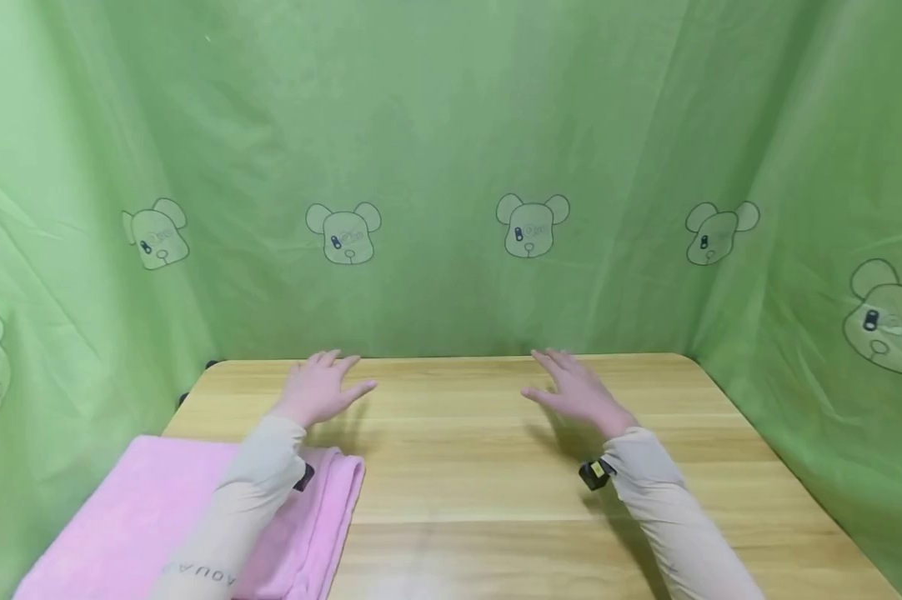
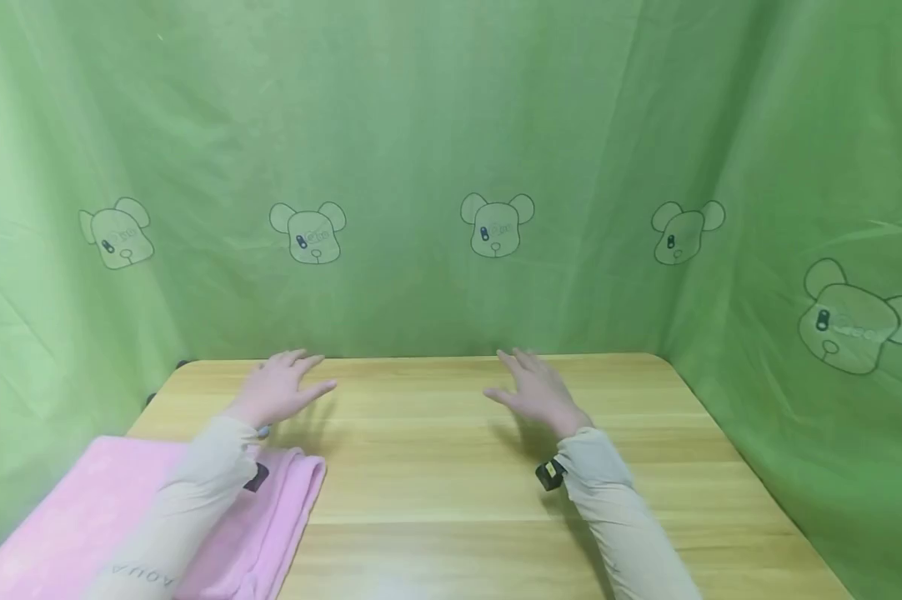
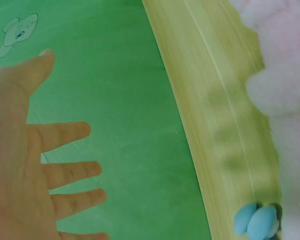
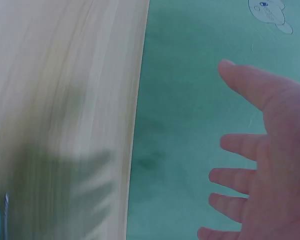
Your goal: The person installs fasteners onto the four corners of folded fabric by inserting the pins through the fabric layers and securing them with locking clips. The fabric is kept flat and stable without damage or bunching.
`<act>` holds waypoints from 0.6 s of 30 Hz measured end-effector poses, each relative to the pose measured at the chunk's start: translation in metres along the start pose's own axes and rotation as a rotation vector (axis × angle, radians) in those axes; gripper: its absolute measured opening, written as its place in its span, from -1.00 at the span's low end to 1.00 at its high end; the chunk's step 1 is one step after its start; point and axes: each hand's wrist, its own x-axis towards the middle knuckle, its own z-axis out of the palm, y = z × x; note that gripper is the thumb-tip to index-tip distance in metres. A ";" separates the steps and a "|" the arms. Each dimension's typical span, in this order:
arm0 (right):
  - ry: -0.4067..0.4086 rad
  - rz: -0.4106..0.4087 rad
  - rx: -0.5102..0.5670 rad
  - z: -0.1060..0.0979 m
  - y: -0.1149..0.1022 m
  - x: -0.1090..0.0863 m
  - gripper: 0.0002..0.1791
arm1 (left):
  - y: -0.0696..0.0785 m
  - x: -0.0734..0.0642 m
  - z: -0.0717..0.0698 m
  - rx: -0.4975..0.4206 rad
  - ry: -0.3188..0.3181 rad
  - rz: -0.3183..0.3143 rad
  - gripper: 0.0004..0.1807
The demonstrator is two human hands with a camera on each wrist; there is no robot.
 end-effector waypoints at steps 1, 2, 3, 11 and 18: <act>0.014 -0.007 0.003 0.001 -0.003 0.001 -0.09 | -0.001 -0.003 -0.001 0.012 0.022 0.018 -0.22; 0.028 -0.015 0.011 0.002 -0.006 0.002 -0.10 | -0.003 -0.006 -0.003 0.020 0.043 0.032 -0.25; 0.039 -0.021 0.020 0.003 -0.010 0.003 -0.12 | -0.004 -0.010 -0.004 0.030 0.066 0.049 -0.29; 0.047 -0.100 0.065 0.023 -0.057 0.019 -0.22 | -0.041 -0.051 -0.023 0.093 0.192 0.132 -0.52; -0.042 -0.178 0.089 0.040 -0.115 0.030 -0.32 | -0.092 -0.095 -0.039 0.159 0.180 0.051 -0.57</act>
